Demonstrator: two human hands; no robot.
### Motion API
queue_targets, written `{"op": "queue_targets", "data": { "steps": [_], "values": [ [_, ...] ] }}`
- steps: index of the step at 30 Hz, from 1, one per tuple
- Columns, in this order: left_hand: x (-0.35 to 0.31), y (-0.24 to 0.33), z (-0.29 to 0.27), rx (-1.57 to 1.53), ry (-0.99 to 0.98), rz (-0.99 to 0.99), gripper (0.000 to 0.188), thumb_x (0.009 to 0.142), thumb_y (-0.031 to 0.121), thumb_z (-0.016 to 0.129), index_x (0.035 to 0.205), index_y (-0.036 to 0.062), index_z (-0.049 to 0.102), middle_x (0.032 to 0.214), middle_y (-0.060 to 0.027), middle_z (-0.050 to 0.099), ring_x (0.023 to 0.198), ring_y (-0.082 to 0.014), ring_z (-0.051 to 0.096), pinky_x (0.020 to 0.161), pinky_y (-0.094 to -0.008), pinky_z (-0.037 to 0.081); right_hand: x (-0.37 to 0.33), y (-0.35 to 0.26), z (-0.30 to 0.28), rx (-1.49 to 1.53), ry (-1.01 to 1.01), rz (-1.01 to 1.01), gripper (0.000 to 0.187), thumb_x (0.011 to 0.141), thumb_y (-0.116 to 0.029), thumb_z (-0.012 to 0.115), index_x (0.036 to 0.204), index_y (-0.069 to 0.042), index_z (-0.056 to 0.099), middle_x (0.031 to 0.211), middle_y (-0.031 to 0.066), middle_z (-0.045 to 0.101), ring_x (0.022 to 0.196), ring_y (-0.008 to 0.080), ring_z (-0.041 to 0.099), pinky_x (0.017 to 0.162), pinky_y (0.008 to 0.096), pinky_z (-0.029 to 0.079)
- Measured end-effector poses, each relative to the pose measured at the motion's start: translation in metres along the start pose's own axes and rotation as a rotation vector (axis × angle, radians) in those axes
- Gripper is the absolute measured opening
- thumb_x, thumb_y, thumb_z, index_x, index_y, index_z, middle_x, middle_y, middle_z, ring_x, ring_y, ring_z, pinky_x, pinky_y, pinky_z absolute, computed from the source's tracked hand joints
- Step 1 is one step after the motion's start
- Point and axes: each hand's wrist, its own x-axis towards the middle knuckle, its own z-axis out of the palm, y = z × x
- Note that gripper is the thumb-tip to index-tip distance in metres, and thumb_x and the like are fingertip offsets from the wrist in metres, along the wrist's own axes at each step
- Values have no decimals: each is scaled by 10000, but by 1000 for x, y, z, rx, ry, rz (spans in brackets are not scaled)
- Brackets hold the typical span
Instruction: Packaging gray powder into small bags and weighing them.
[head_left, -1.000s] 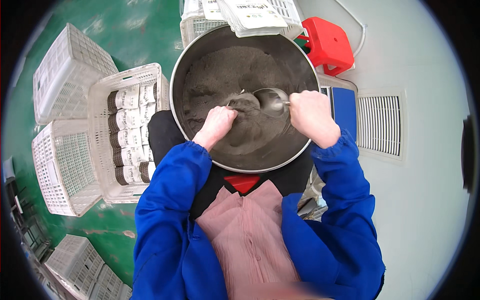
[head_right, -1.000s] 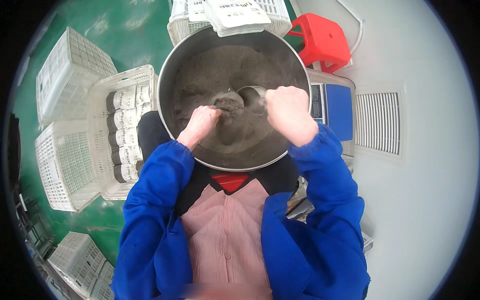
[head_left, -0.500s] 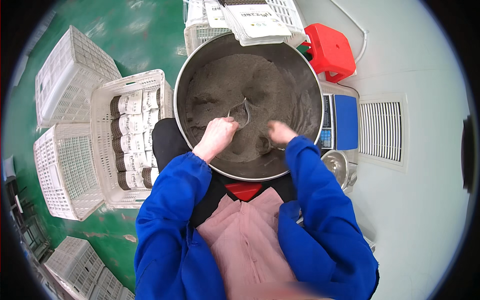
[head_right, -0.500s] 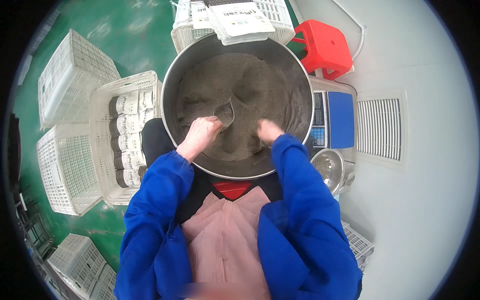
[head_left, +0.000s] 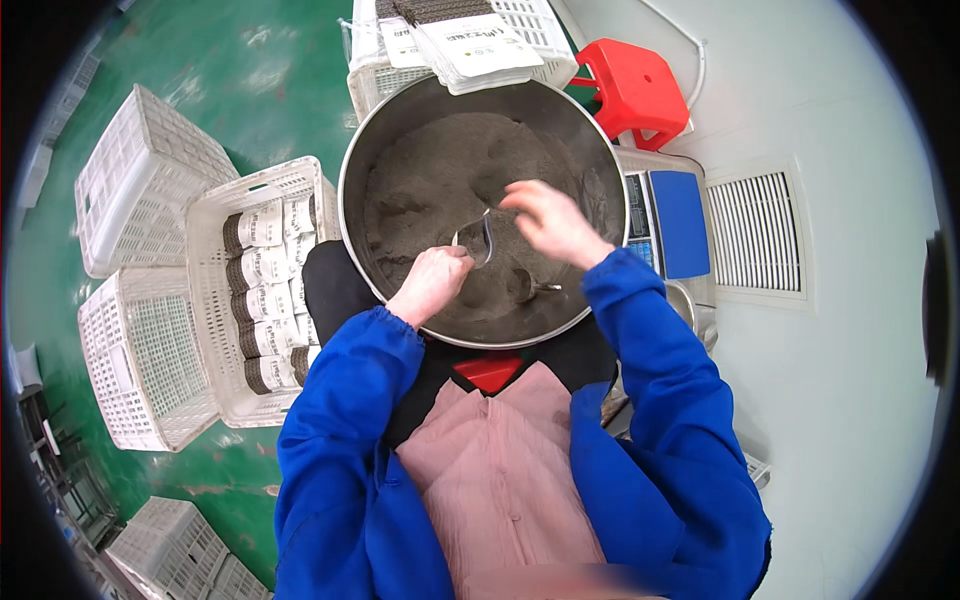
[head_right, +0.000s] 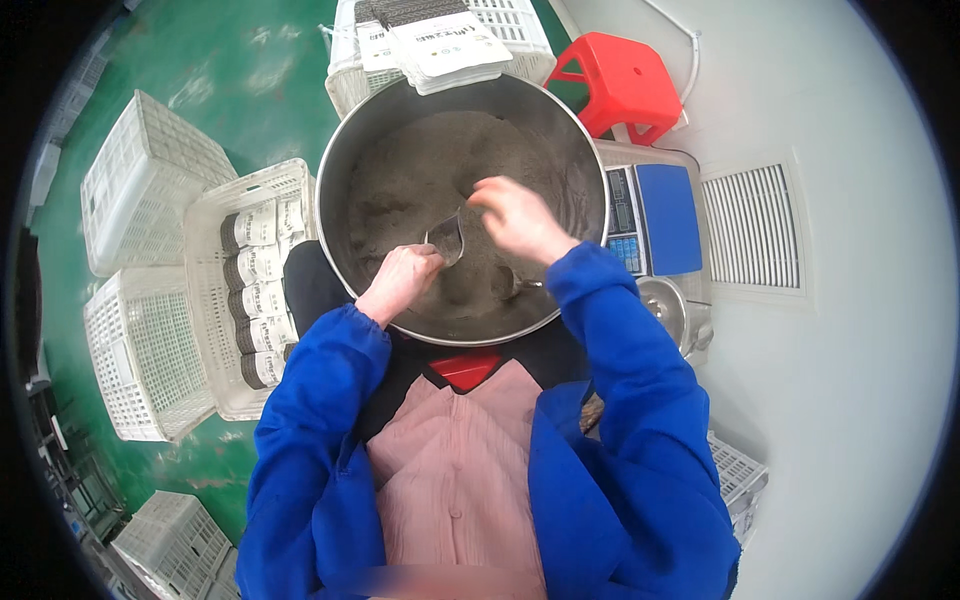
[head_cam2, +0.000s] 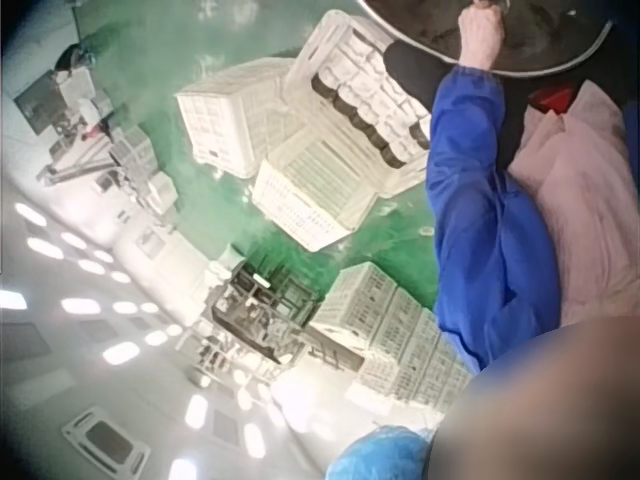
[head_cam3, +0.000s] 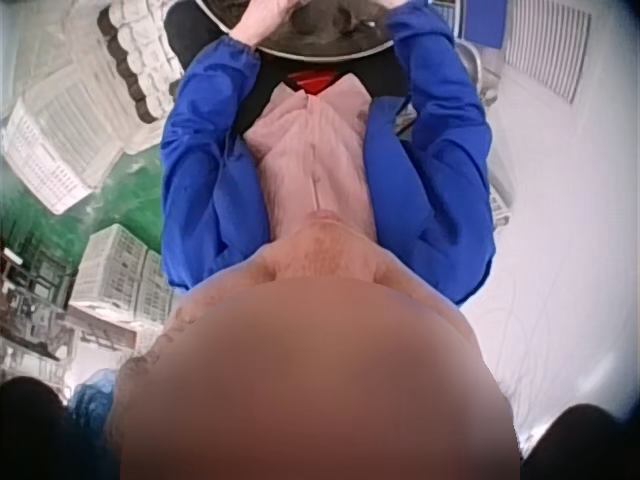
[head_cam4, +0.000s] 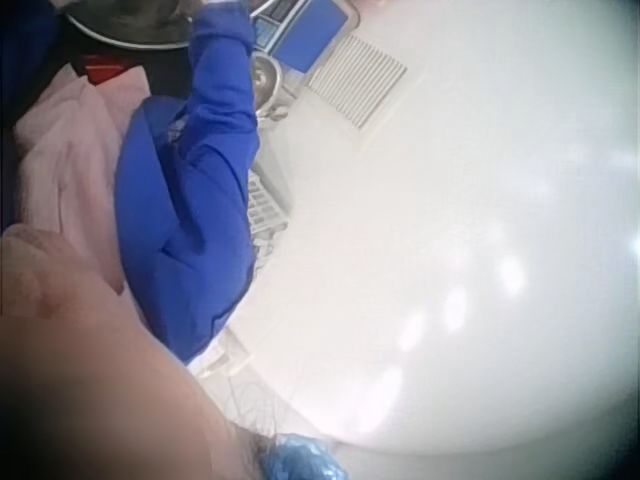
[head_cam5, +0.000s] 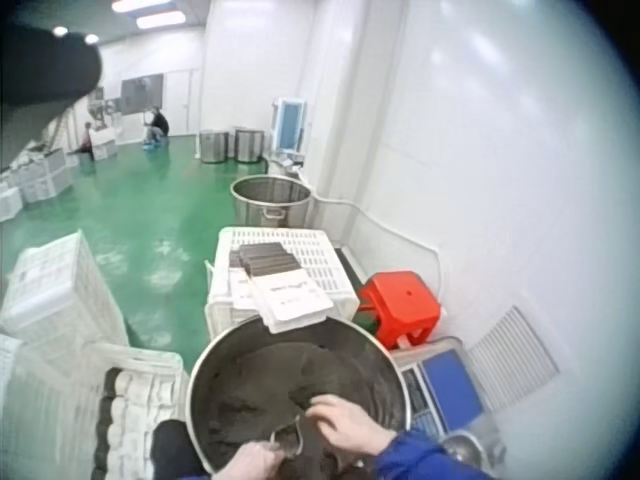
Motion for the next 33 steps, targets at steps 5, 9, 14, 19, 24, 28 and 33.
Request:
{"op": "queue_targets", "data": {
  "steps": [5,9,14,19,24,28,33],
  "values": [
    [-7,19,-7,-31,55,93,111,758,34,661,860,30,704,880,-114,689,881,-318,705,749,-426,584,-13,-19,16,-273,-107,-265,212,721,-45,697,932,-67,711,1112,103,678,1040,286,653,881,398,561],
    [-16,28,-3,-54,134,121,309,768,4,710,1075,35,728,1150,-151,712,971,-310,718,818,-402,598,-32,-29,0,-408,-193,-169,100,710,-87,698,809,-90,683,876,60,664,925,259,665,807,384,563],
    [-18,67,-11,-90,415,-95,761,743,35,824,1449,81,545,1635,-299,245,1381,-426,491,1063,-453,489,-66,-53,-90,-449,-105,0,88,728,-68,689,816,-71,691,841,104,671,870,317,687,770,433,565],
    [-35,67,10,21,418,-152,817,751,132,854,1443,-77,474,1639,-277,266,1479,-448,336,1177,-489,348,-116,-40,-200,-347,171,422,154,827,-101,690,929,-8,759,856,168,735,822,342,720,762,415,572],
    [-33,65,14,60,392,-205,746,832,98,771,1459,-115,427,1591,-228,377,1480,-407,355,1199,-482,316,-161,4,-245,-378,322,757,191,854,-136,698,976,-15,782,883,180,760,848,321,743,797,409,578],
    [-34,68,15,83,407,-185,731,857,99,752,1472,-109,416,1542,-220,453,1465,-400,379,1189,-485,325,-195,60,-242,-413,427,836,195,847,-147,711,981,-27,787,873,178,758,839,318,742,797,405,576],
    [-33,69,14,66,341,-187,291,879,115,748,1131,-21,697,1403,-200,608,1378,-392,485,1143,-486,376,-238,118,-218,-421,611,903,206,847,-175,716,976,-28,780,871,174,757,831,307,743,790,403,573]
  ]
}}
